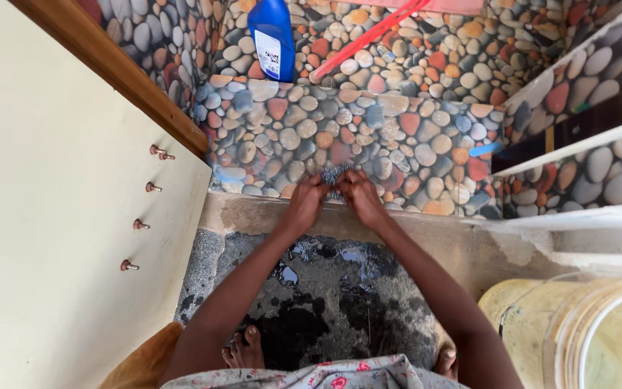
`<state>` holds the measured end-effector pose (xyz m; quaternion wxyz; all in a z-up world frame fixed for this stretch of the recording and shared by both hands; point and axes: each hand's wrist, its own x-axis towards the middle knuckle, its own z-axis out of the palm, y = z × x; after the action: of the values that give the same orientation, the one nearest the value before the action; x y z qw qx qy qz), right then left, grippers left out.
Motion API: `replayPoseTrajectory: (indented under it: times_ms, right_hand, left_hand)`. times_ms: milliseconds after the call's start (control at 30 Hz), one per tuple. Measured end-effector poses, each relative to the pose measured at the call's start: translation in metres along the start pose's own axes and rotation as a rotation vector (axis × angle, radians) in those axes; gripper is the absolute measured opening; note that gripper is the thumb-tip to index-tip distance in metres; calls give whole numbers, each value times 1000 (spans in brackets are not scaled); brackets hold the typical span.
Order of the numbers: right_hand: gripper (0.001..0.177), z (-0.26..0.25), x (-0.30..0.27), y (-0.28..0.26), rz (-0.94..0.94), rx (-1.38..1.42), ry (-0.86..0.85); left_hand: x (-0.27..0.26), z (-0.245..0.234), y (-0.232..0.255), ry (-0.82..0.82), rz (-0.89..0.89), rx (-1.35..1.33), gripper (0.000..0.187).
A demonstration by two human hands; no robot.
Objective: The person cleans the bathroom floor by scrubbing the tiled surface with a wire scrubber.
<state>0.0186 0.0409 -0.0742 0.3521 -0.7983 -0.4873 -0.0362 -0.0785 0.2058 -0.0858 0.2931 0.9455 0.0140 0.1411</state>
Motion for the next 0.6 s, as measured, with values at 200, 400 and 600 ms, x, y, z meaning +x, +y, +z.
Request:
replayPoseTrajectory:
  times_ms: [200,400,600]
  right_hand:
    - [25,20,57,45,-52,40,20]
    - [28,30,137,69,130,-27,38]
    - [29,31,97,50,83,-176,-20]
  left_hand:
    - [41,-11,-15,109,-56,22,27]
    - [130,-2,-59,187,-133,125,25]
    - [77,-13,-41,98,-82,128,22]
